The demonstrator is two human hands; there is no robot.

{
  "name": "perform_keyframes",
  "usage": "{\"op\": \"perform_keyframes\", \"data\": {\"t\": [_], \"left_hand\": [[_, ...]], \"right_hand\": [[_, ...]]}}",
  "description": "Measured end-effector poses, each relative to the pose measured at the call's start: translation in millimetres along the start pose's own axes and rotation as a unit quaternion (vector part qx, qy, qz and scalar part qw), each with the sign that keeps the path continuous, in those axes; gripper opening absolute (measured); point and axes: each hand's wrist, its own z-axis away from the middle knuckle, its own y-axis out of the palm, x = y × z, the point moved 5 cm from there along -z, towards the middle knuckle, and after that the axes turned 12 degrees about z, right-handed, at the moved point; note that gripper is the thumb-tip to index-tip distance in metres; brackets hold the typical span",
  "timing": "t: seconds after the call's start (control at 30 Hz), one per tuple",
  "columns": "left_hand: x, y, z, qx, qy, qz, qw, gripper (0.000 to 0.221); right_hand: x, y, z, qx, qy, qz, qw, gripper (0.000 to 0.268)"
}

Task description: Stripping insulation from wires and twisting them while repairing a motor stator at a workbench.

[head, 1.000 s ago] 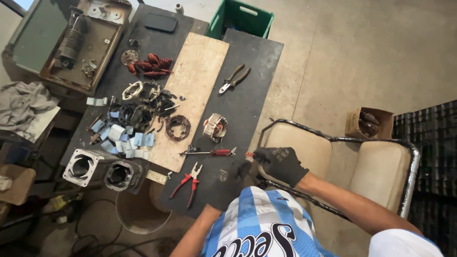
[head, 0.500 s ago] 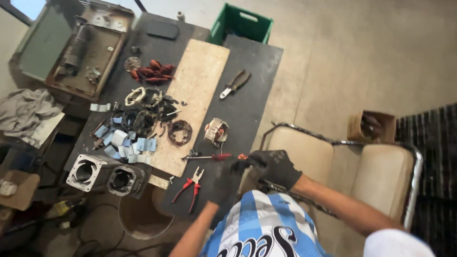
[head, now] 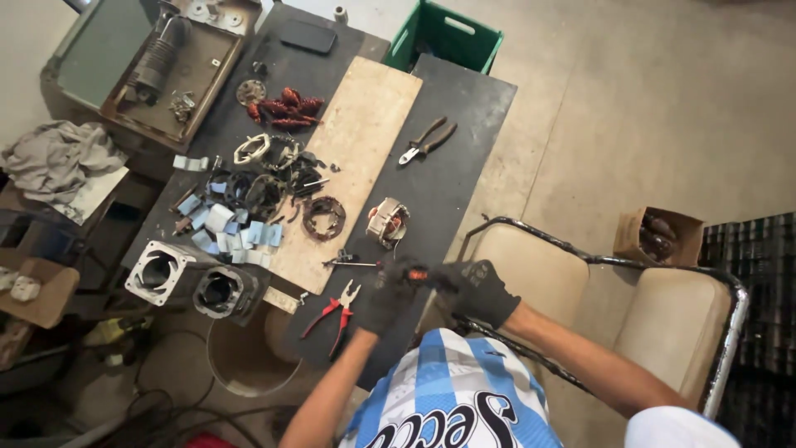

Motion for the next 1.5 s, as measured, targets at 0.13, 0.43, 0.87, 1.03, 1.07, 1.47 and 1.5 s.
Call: {"op": "perform_keyframes", "data": {"t": [0.13,0.43,0.87,1.03,1.07,1.47,1.5], "left_hand": [[-18,-3,8,-0.051,-0.147,0.293,0.943,0.02],[82,11,2,0.12,-0.022,-0.181,0.976,0.024],[48,2,66,-0.001,-0.159,0.064,0.985,0.025],[11,1,50,-0.086,-0.22,0.182,0.955,0.018],[5,1,42,-0.114,-0.234,0.222,0.94,0.016],[-34,2,92,-0.309,-0.338,0.364,0.811,0.03],[-36,5,91,-0.304,-0.341,0.364,0.812,0.03]], "right_hand": [[-26,1,-8,0.024,0.115,0.033,0.992,0.015],[16,-3,-4,0.067,-0.031,0.126,0.989,0.016],[-20,41,-34,0.12,-0.028,0.244,0.962,0.011],[37,-40,-37,-0.042,-0.172,0.237,0.955,0.012],[48,-66,-32,-0.196,-0.222,0.218,0.93,0.017],[54,-64,29,0.087,0.235,-0.385,0.888,0.04],[35,-9,29,0.086,0.24,-0.385,0.887,0.04]]}}
